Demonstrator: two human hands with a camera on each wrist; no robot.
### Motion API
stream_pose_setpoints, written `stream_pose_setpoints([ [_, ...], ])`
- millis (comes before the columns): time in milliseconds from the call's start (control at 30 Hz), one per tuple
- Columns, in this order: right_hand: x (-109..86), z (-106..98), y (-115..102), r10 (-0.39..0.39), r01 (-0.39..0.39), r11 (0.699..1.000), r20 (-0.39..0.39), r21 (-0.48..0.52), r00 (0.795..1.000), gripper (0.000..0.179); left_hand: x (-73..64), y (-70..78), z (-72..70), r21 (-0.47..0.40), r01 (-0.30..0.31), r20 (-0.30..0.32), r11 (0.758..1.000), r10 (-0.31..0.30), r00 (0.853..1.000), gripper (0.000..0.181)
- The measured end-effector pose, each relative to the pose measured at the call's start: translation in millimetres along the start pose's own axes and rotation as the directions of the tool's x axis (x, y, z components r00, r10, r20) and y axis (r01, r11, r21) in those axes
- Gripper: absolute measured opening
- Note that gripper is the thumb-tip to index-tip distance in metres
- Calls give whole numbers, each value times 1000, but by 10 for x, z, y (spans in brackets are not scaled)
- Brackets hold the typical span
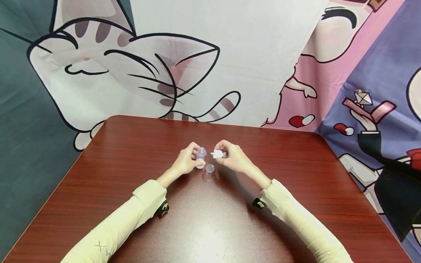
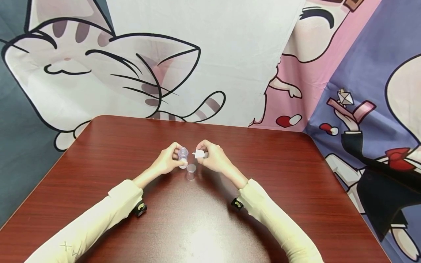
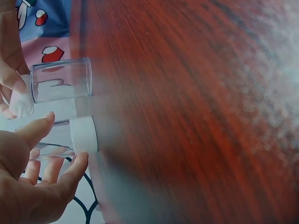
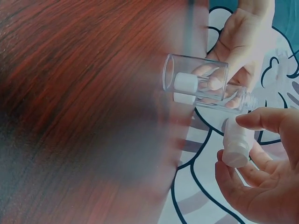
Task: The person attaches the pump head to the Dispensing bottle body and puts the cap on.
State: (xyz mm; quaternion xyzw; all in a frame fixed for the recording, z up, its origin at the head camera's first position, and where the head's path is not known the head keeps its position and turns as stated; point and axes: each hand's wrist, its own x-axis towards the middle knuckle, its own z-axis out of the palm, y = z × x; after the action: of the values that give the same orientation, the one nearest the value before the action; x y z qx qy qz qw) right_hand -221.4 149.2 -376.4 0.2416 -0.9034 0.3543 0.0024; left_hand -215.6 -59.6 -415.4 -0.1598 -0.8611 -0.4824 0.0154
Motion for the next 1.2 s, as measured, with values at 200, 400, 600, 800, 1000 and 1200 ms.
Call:
stream_pose_setpoints([
  [200, -13, -34, -1, 1, -1, 1000, -13, 21, 1000, 29, -5, 32, 0, 20, 26, 3, 999, -26, 1000, 42],
  [400, -12, -65, 5, 3, -2, 999, -29, 39, 1000, 28, -7, 42, -2, 5, 38, 3, 999, -38, 999, 42],
  [600, -9, -74, -13, 16, -14, 997, -23, 80, 1000, 28, -9, 40, 3, -1, 39, 7, 999, -39, 999, 42],
  [800, -8, -66, -26, 19, -16, 995, -28, 99, 999, 28, -5, 32, 6, -4, 35, 8, 999, -35, 999, 42],
  [1000, -6, -52, -20, 14, -10, 995, -33, 101, 999, 27, -2, 26, 6, -7, 33, 7, 999, -33, 999, 43],
  [1200, 0, -56, -22, 3, 1, 994, -38, 113, 999, 28, -1, 17, 10, -6, 32, -3, 999, -32, 999, 42],
])
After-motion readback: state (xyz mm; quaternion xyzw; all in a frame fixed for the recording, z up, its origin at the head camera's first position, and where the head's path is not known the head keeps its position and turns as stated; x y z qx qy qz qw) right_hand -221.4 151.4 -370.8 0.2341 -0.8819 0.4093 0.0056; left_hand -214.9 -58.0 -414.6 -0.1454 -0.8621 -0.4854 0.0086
